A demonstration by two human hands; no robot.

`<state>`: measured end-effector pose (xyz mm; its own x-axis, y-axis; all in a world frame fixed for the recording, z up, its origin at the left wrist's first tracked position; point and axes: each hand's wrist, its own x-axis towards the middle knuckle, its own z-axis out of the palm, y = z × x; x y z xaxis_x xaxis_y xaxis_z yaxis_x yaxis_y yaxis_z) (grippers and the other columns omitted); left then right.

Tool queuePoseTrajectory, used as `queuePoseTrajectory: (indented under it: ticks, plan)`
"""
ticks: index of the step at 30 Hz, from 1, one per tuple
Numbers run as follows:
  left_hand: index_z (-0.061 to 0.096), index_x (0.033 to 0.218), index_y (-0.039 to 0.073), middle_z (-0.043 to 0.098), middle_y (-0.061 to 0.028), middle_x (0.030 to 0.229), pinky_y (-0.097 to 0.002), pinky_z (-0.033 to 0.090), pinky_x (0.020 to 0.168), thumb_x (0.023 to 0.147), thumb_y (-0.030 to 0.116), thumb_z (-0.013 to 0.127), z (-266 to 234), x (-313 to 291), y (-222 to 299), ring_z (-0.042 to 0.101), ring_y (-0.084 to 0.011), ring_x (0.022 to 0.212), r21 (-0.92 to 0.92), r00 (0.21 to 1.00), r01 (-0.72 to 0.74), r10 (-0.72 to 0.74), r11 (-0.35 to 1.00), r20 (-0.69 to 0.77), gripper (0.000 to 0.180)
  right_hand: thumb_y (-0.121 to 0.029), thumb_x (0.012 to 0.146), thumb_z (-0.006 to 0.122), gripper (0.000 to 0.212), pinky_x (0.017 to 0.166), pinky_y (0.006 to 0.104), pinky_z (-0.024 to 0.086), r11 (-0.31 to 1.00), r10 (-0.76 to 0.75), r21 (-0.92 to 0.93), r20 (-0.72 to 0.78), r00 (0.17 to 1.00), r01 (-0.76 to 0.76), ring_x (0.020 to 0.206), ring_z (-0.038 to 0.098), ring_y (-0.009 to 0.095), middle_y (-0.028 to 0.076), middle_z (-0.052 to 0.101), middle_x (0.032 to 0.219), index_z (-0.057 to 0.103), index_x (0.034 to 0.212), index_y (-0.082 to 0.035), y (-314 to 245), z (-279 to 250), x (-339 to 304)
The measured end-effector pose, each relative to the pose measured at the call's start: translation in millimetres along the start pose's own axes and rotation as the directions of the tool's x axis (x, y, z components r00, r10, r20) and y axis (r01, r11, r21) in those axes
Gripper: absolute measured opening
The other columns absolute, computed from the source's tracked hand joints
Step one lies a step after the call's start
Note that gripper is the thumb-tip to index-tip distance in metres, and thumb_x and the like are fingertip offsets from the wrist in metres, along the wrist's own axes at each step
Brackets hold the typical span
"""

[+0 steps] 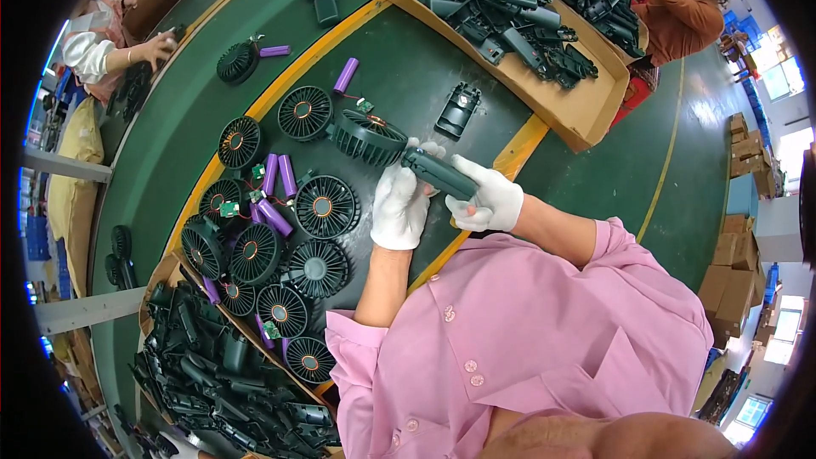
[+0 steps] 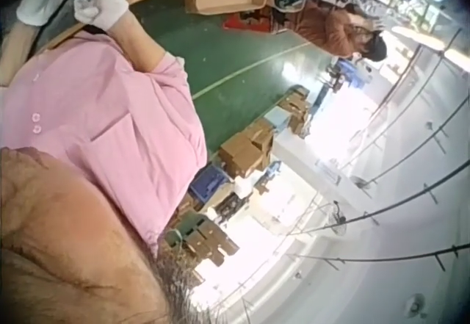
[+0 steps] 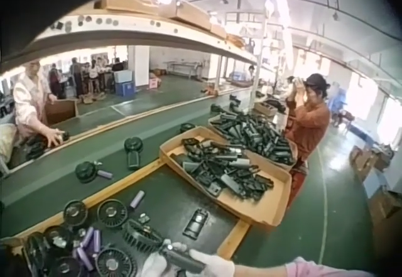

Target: The person assembles portable fans by inserting batteries, circuit boards, and fan heads into plastic handle casings, snapping the casings closed by hand, and placing the assembled fans onto the conveyor belt.

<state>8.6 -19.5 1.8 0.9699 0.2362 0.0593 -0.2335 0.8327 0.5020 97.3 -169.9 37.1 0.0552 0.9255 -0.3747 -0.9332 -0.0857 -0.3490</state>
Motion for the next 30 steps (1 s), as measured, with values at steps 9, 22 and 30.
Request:
queuePoseTrajectory:
  ticks: [9, 22, 30]
  plan:
    - [0.048, 0.120, 0.006, 0.059, -0.0106, 0.115, -0.0380, 0.042, 0.097, 0.082, 0.016, 0.074, 6.2, -3.0, -6.2, 0.053, -0.0215, 0.112, -0.052, 0.994, -0.053, 0.048, 0.997, -0.096, 0.047, -0.031, 0.080, 0.068, 0.044, 0.071, 0.0421, 0.051, -0.239, -0.616, -0.966, 0.227, 0.754, 0.095, 0.082, 0.065, 0.034, 0.019, 0.064, 0.097, 0.055, 0.113, -0.005, -4.7, 34.7, -4.5]
    - [0.052, 0.103, 0.007, 0.063, -0.0081, 0.102, -0.0411, 0.046, 0.094, 0.084, 0.031, 0.072, 1.3, -5.5, -11.5, 0.058, -0.0240, 0.104, 0.018, 0.980, -0.115, 0.117, 0.993, -0.161, 0.037, -0.040, 0.077, 0.070, 0.053, 0.053, 0.0360, 0.050, -0.667, -0.606, -0.715, 0.359, 0.709, -0.208, 0.057, 0.063, 0.027, 0.007, 0.062, 0.065, 0.057, 0.114, -0.004, 8.6, 34.9, 13.3]
    - [0.057, 0.114, 0.011, 0.063, -0.0053, 0.108, -0.0508, 0.035, 0.107, 0.088, 0.032, 0.065, -4.1, 2.1, -3.7, 0.051, -0.0275, 0.116, -0.274, 0.993, -0.111, 0.119, 0.955, 0.012, 0.034, -0.036, 0.072, 0.075, 0.052, 0.066, 0.0367, 0.052, -0.543, -0.522, -0.834, 0.239, 0.818, -0.102, 0.075, 0.065, 0.032, 0.014, 0.064, 0.084, 0.057, 0.111, -0.006, -2.3, 33.1, -4.0]
